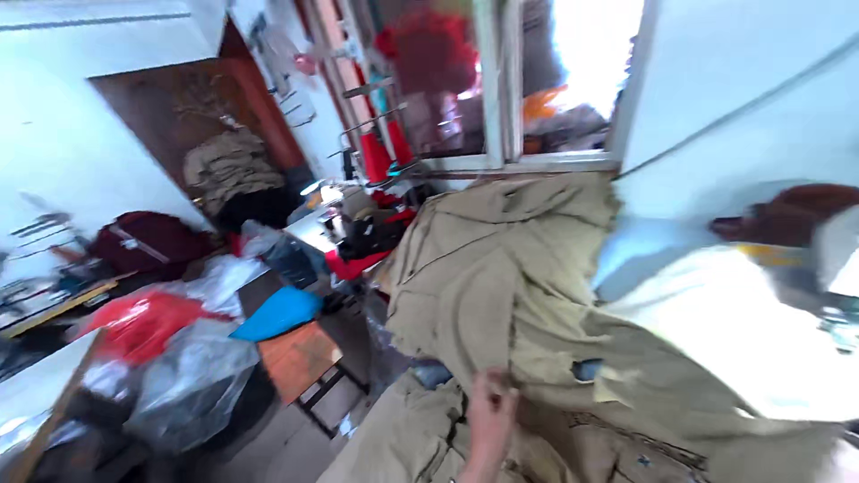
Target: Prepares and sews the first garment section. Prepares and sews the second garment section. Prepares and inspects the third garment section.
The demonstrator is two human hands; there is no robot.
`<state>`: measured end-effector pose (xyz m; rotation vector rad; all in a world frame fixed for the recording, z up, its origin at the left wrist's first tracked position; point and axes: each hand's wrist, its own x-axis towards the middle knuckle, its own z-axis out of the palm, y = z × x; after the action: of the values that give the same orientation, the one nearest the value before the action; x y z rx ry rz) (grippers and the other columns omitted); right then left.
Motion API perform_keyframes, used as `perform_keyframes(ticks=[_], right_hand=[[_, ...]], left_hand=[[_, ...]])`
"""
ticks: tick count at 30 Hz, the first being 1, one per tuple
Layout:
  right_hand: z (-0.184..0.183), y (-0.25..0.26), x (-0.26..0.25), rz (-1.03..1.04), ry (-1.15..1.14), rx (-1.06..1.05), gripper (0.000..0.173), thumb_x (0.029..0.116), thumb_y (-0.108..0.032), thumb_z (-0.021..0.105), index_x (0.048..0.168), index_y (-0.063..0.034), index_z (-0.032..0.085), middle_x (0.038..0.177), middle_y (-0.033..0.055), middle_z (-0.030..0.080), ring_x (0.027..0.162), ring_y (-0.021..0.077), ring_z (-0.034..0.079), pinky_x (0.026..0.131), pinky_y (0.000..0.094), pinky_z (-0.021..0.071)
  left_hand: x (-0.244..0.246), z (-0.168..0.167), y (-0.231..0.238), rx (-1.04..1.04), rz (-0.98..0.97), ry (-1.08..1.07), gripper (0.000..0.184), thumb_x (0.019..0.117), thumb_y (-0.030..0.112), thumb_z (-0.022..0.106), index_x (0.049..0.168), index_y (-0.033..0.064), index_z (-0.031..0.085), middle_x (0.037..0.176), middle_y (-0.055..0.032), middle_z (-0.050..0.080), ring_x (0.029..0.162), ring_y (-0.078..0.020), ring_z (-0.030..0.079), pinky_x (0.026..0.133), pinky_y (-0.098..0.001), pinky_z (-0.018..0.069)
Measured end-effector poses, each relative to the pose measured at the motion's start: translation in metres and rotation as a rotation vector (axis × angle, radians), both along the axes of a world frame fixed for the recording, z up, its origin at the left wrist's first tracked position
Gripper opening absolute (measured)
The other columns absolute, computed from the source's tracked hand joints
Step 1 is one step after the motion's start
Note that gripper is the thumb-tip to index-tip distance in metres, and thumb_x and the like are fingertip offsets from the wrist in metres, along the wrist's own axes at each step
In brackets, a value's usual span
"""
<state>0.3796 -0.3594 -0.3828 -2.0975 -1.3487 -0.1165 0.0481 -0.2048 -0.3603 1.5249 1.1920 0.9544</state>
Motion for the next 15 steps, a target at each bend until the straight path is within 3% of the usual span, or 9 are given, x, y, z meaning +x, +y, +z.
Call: perform_keyframes(ticks=[1,4,7,8,9,11,12,13,15], right_hand=[[-0.009,-0.005,0.004,-0.038,0.033,-0.029,0.048,0.1038,-0.032,0.051,0.126,0.008,0.062,0.12,0.0312,0.067,0.114,0.0476,0.065,0.098,0.062,0.0496],[0.011,-0.002,-0.01,-0.159,0.183,-0.207,0.053,0.1008,-0.031,0.052,0.136,0.0079,0.057,0.136,0.0319,0.059,0.131,0.05,0.053,0.111,0.0634,0.0395],[0.018,0.0,-0.018,-0.177,0.162,-0.081,0.043,0.0996,-0.021,0.049,0.123,0.0114,0.065,0.128,0.0325,0.064,0.125,0.049,0.059,0.109,0.0607,0.0425],[0.011,0.002,-0.018,-0.191,0.1,0.112,0.037,0.0977,-0.015,0.047,0.109,0.0122,0.069,0.112,0.0314,0.069,0.109,0.0471,0.067,0.098,0.0611,0.0503],[0.009,0.003,-0.017,-0.21,0.104,0.294,0.035,0.0994,-0.013,0.044,0.101,0.0107,0.071,0.098,0.0269,0.071,0.095,0.0395,0.071,0.087,0.0562,0.0549],[0.013,0.002,-0.014,-0.211,0.372,0.536,0.04,0.1064,-0.016,0.038,0.1,0.0059,0.071,0.09,0.0118,0.072,0.085,0.0138,0.07,0.083,0.0334,0.0577],[0.014,0.002,-0.01,-0.183,0.552,0.618,0.043,0.1079,-0.018,0.035,0.101,0.004,0.07,0.089,0.0054,0.072,0.082,0.0065,0.07,0.08,0.0264,0.0595],[0.014,0.002,-0.006,-0.146,0.723,0.682,0.044,0.1092,-0.021,0.033,0.101,0.0028,0.069,0.086,0.0025,0.072,0.078,0.006,0.07,0.076,0.0259,0.0607],[0.022,0.005,-0.006,-0.096,0.947,0.715,0.041,0.1101,-0.023,0.034,0.099,-0.0018,0.068,0.079,-0.0004,0.071,0.069,0.0071,0.068,0.066,0.0252,0.0589]], left_hand=[[-0.001,-0.008,0.013,-0.029,0.097,-0.047,0.058,0.0944,0.014,0.07,0.144,-0.0022,0.045,0.136,-0.0248,0.054,0.092,-0.0265,0.069,0.072,-0.041,0.0611],[-0.001,-0.023,0.033,-0.094,0.224,-0.084,0.093,0.0863,0.016,0.082,0.158,0.0042,0.023,0.146,-0.0311,0.043,0.106,-0.0403,0.066,0.072,-0.0533,0.0618],[0.005,-0.037,0.03,-0.162,0.289,-0.137,0.099,0.0829,0.011,0.084,0.155,0.0007,0.018,0.138,-0.0365,0.044,0.098,-0.0451,0.065,0.067,-0.0566,0.0592],[0.003,-0.043,0.027,-0.187,0.262,-0.135,0.089,0.0864,0.012,0.081,0.152,-0.0027,0.023,0.133,-0.0354,0.047,0.095,-0.0425,0.065,0.067,-0.0548,0.0593],[0.001,-0.048,0.025,-0.21,0.202,-0.126,0.067,0.0927,0.011,0.074,0.143,-0.0065,0.034,0.119,-0.0301,0.054,0.086,-0.0355,0.065,0.065,-0.05,0.0591],[-0.007,-0.051,0.024,-0.263,0.008,-0.136,0.018,0.104,0.009,0.051,0.115,-0.0049,0.055,0.091,-0.013,0.065,0.068,-0.018,0.065,0.061,-0.0359,0.058],[-0.011,-0.052,0.025,-0.261,-0.095,-0.163,0.017,0.1062,0.009,0.043,0.107,-0.0013,0.056,0.083,-0.0067,0.067,0.063,-0.0133,0.065,0.059,-0.0317,0.0582],[-0.015,-0.051,0.027,-0.232,-0.157,-0.195,0.017,0.1063,0.009,0.039,0.105,0.0013,0.054,0.082,-0.0032,0.065,0.061,-0.0113,0.064,0.057,-0.0305,0.0587],[-0.02,-0.047,0.033,-0.094,-0.117,-0.185,0.009,0.1041,0.009,0.043,0.108,0.0011,0.047,0.085,-0.0034,0.061,0.058,-0.0101,0.062,0.055,-0.0308,0.0591]])
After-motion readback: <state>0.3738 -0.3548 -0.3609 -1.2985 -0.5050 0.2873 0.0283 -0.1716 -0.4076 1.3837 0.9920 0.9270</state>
